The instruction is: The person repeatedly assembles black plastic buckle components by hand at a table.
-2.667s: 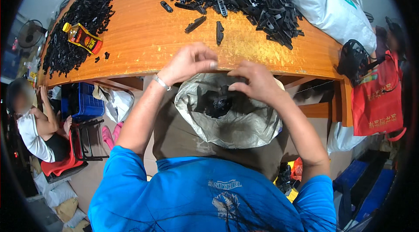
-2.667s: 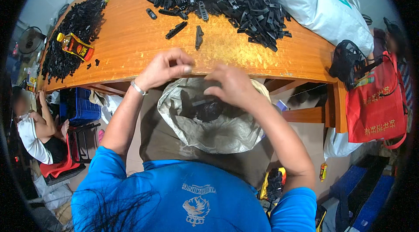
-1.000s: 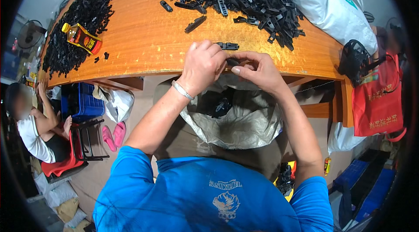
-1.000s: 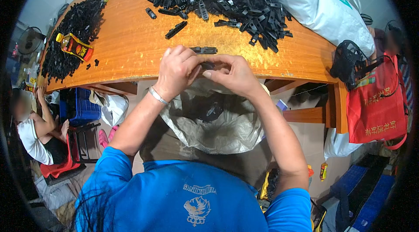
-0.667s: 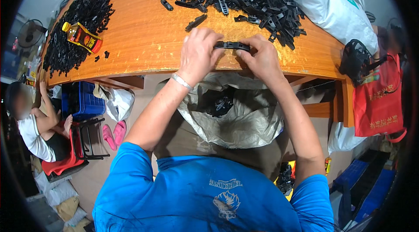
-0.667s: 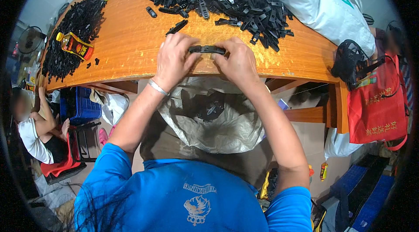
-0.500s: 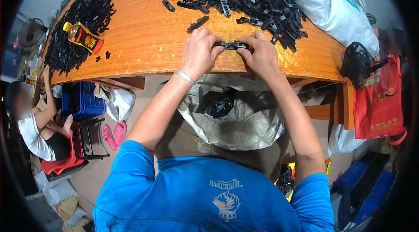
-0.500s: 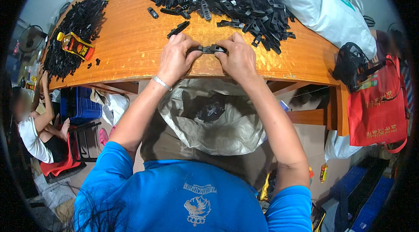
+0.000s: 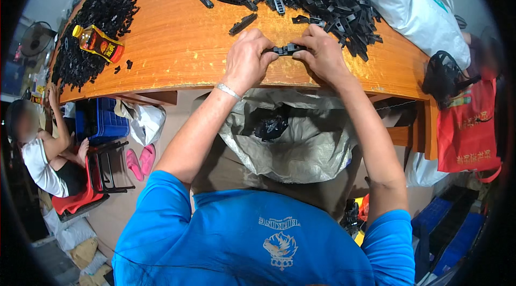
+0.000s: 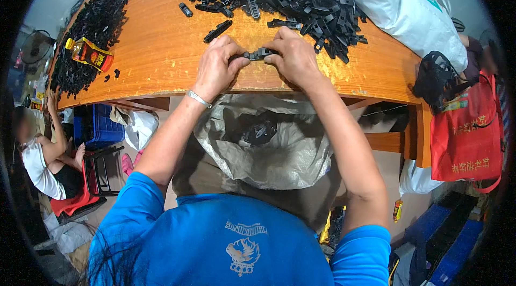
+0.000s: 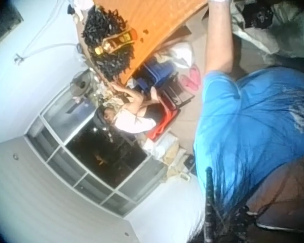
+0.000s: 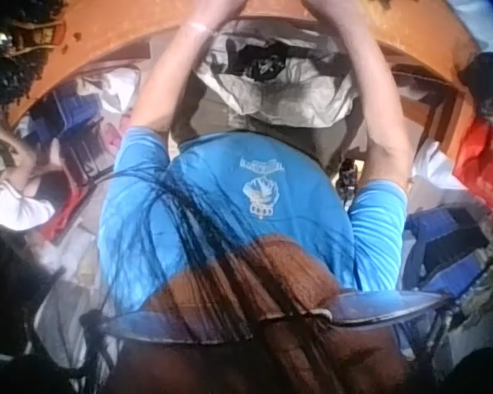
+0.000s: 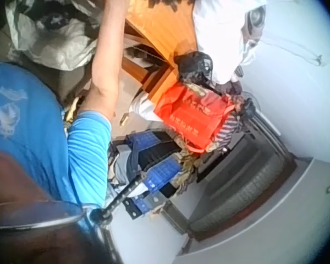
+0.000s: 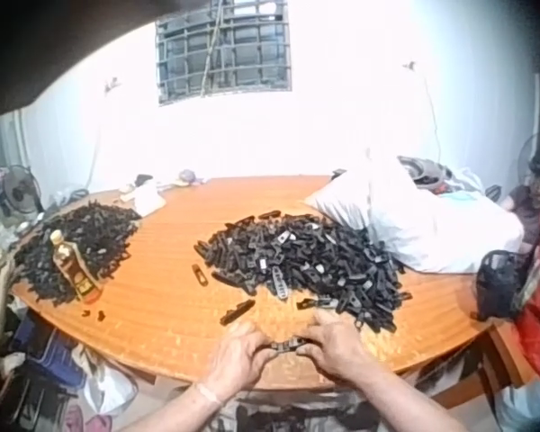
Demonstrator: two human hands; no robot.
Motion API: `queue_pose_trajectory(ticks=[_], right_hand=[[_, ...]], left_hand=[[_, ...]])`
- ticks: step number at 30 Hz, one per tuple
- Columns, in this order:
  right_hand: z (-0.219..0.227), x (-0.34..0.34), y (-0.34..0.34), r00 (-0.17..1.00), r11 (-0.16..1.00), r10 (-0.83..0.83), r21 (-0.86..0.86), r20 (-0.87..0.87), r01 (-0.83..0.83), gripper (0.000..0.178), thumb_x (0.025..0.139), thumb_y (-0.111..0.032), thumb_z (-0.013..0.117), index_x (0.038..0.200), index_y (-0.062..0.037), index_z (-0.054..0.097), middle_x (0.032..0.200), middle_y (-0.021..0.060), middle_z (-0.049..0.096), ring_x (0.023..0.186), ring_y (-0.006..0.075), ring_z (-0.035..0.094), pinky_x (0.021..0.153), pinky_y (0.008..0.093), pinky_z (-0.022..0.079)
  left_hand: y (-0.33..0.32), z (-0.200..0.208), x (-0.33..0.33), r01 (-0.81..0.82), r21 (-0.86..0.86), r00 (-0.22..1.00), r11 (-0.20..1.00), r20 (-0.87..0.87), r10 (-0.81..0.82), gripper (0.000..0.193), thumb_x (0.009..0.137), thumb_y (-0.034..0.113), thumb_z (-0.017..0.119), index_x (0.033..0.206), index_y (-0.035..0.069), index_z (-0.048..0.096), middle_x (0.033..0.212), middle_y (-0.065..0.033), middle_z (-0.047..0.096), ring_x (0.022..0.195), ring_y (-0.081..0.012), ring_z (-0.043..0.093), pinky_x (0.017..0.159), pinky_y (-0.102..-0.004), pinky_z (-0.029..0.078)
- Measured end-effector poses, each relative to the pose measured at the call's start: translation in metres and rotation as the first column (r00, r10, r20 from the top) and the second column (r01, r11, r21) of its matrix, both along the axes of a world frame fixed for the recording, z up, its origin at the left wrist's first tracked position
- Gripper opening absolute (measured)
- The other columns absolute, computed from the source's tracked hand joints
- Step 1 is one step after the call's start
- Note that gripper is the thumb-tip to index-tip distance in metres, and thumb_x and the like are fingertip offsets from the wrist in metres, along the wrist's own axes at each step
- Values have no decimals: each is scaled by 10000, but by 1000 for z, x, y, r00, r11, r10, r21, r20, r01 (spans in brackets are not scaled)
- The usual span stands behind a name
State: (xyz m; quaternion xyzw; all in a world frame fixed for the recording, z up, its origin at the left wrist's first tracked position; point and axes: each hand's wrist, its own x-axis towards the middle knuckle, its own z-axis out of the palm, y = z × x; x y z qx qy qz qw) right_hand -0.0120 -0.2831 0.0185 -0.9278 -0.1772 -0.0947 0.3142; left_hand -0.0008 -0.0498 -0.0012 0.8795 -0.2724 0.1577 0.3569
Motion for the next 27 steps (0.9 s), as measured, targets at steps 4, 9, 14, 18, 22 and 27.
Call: queue_pose_trajectory(ticks=[4, 9, 14, 18, 22, 27], right_hand=[[-5, 7, -4, 995, 997, 22, -71, 99, -15, 287, 813, -181, 865, 1087, -111, 822, 982, 89, 633, 1024, 300, 636, 876, 421, 529], [-11, -1, -5, 993, 999, -18, -31, 113, 22, 290, 808, -186, 865, 1075, -83, 816, 984, 90, 638, 1019, 309, 625, 880, 427, 525], [-16, -2, 13, 970, 999, -26, -20, 241, 32, 267, 795, -182, 865, 1034, -77, 813, 981, 90, 642, 1011, 313, 610, 872, 428, 522], [-12, -5, 14, 970, 997, 24, -71, 242, -7, 248, 822, -186, 844, 1037, -69, 806, 989, 96, 638, 1012, 323, 604, 869, 426, 515], [-4, -30, 8, 991, 981, 38, -195, 129, -13, 292, 813, -253, 867, 1040, -80, 808, 991, 92, 654, 1017, 322, 622, 873, 428, 520], [21, -39, -9, 962, 978, 176, -79, -207, -195, 305, 851, -335, 841, 1053, -107, 829, 1018, 121, 703, 1042, 339, 656, 889, 453, 546]], left_hand=[[-4, -1, 3, 1, 2, 1000, 1000, -7, -1, 160, 798, 151, 852, 909, 63, 778, 915, -103, 643, 964, -339, 629, 819, -449, 521], [-1, -6, 4, -14, -26, 999, 1000, -30, 13, 157, 798, 163, 849, 907, 71, 785, 933, -103, 649, 972, -334, 634, 819, -445, 524], [-11, -3, 5, 1, 5, 1000, 1000, -11, -1, 155, 802, 161, 849, 903, 66, 780, 946, -111, 651, 999, -336, 647, 824, -456, 529], [-10, -2, 2, -13, -16, 998, 1000, -57, 12, 176, 796, 184, 860, 906, 73, 780, 938, -118, 656, 1002, -345, 653, 842, -469, 536], [5, 3, -8, 53, 69, 993, 996, -107, -45, 188, 805, 185, 862, 937, 73, 790, 966, -104, 681, 982, -326, 661, 860, -452, 540], [36, 7, 6, 22, -161, 997, 987, -76, -35, 253, 845, 171, 842, 1072, 71, 790, 1059, -126, 715, 1048, -330, 654, 946, -427, 531]])
